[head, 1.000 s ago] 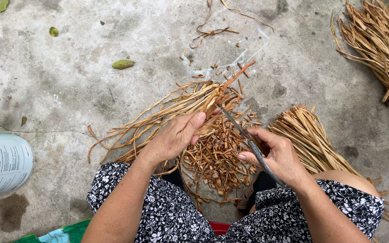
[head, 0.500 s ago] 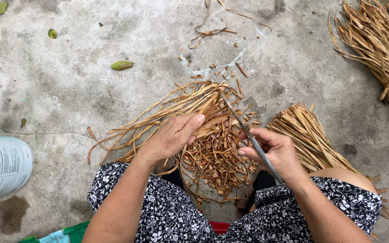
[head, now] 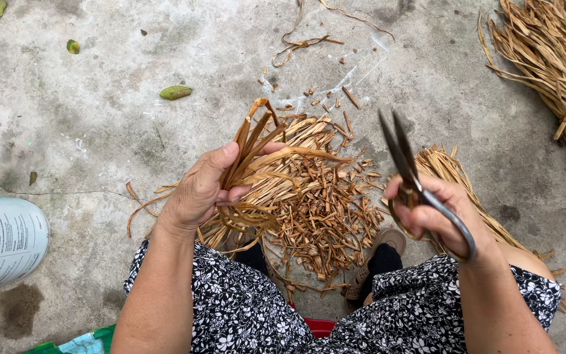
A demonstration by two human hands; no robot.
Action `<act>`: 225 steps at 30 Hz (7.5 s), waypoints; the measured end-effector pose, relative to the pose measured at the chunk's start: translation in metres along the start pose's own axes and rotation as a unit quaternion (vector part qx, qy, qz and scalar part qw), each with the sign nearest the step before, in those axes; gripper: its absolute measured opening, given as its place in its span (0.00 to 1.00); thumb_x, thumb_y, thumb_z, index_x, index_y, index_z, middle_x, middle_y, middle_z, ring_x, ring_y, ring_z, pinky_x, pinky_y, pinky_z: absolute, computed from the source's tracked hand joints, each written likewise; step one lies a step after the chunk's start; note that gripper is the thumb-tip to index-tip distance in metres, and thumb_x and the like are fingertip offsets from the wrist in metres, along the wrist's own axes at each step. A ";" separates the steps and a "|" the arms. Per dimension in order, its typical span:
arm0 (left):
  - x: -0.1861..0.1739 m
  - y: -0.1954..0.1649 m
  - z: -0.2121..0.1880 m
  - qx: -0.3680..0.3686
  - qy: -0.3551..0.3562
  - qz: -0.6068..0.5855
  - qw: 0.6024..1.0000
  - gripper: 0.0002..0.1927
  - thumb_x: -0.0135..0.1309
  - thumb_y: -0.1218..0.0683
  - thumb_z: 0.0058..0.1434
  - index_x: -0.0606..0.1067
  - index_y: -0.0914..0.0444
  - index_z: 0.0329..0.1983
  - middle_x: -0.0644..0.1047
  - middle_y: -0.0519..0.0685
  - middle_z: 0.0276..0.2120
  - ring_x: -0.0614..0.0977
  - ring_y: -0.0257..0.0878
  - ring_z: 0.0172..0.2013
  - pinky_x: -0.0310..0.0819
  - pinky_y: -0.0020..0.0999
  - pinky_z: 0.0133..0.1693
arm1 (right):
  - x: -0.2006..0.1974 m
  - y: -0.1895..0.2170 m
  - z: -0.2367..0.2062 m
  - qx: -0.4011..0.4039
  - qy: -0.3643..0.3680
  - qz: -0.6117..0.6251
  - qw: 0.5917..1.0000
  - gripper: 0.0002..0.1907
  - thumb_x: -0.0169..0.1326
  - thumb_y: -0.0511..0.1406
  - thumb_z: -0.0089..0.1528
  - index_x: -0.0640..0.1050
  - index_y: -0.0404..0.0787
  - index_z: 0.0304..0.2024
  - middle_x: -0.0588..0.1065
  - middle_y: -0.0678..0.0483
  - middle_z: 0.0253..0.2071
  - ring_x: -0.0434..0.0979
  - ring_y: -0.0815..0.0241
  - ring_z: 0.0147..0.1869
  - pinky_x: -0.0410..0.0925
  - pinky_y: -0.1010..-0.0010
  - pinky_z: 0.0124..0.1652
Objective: The person sits on a low stool on a concrete floor and cuts long dried leaf strips into short pieces with scissors, holding a bundle in one hand and snipping it over a growing pile of cut pieces. They take new strips from bundles on the ground and continue cutting throughout the episode.
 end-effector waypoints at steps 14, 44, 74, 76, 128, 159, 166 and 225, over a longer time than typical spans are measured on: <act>0.013 0.010 -0.001 -0.014 0.028 -0.064 0.997 0.37 0.41 0.35 0.68 0.75 0.68 0.63 0.79 0.43 0.31 0.61 0.25 0.19 0.48 0.22 0.19 | 0.080 -0.061 0.034 0.139 0.100 -0.022 0.985 0.47 0.53 0.67 0.54 0.74 0.39 0.59 0.78 0.56 0.40 0.73 0.67 0.38 0.67 0.76 0.40; -0.024 -0.004 0.008 0.114 -0.059 -0.214 0.968 0.35 0.32 0.38 0.77 0.68 0.71 0.69 0.63 0.39 0.18 0.57 0.27 0.16 0.51 0.24 0.19 | 0.127 -0.111 0.023 0.176 0.161 0.110 0.965 0.41 0.46 0.62 0.64 0.70 0.37 0.62 0.78 0.51 0.47 0.71 0.65 0.40 0.66 0.73 0.42; -0.011 0.008 0.011 0.068 -0.048 -0.203 0.976 0.35 0.32 0.39 0.76 0.69 0.72 0.68 0.63 0.40 0.17 0.58 0.26 0.16 0.50 0.22 0.17 | 0.094 -0.062 0.043 0.030 0.051 0.101 0.993 0.38 0.47 0.61 0.64 0.70 0.39 0.61 0.76 0.52 0.46 0.72 0.64 0.44 0.68 0.71 0.47; -0.006 0.011 0.012 0.052 -0.035 -0.198 0.978 0.36 0.32 0.39 0.75 0.69 0.72 0.67 0.63 0.39 0.18 0.58 0.26 0.16 0.51 0.22 0.18 | 0.084 -0.066 0.045 0.030 0.038 0.137 0.989 0.35 0.48 0.59 0.67 0.71 0.37 0.59 0.74 0.55 0.40 0.70 0.66 0.37 0.66 0.73 0.40; 0.333 0.130 0.288 0.423 0.070 0.604 0.672 0.16 0.58 0.58 0.69 0.70 0.52 0.57 0.76 0.43 0.42 0.79 0.40 0.49 0.68 0.51 0.54 | -0.300 -0.054 -0.268 -0.350 -0.467 0.253 0.772 0.08 0.59 0.29 0.74 0.76 0.46 0.53 0.79 0.55 0.47 0.76 0.70 0.37 0.74 0.77 0.43; 0.156 0.332 0.218 0.067 0.032 0.566 0.821 0.19 0.54 0.56 0.63 0.76 0.56 0.58 0.75 0.54 0.55 0.76 0.51 0.55 0.68 0.49 0.58 | -0.252 -0.218 -0.375 0.257 -0.713 -0.010 0.652 0.21 0.59 0.35 0.66 0.72 0.35 0.60 0.80 0.45 0.50 0.81 0.59 0.45 0.74 0.68 0.43; -0.084 0.289 0.163 -0.116 -0.344 0.484 0.796 0.10 0.54 0.58 0.64 0.80 0.61 0.48 0.77 0.55 0.49 0.77 0.52 0.51 0.73 0.48 0.52 | -0.271 -0.178 -0.395 0.291 -0.719 -0.114 0.621 0.24 0.58 0.33 0.64 0.71 0.36 0.63 0.79 0.44 0.53 0.82 0.56 0.47 0.74 0.66 0.44; 0.138 0.129 0.061 -0.088 -0.048 0.089 0.991 0.16 0.44 0.48 0.70 0.67 0.64 0.53 0.76 0.52 0.30 0.82 0.41 0.25 0.81 0.36 0.30 | 0.021 -0.023 0.069 0.023 -0.111 0.087 0.990 0.25 0.62 0.33 0.57 0.67 0.38 0.54 0.81 0.47 0.42 0.84 0.61 0.38 0.78 0.71 0.31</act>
Point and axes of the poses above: each hand's wrist, its own z-axis towards the middle knuckle, its own x-axis out of the palm, y = z × x, the point moved 10 cm from there along z, towards the middle knuckle
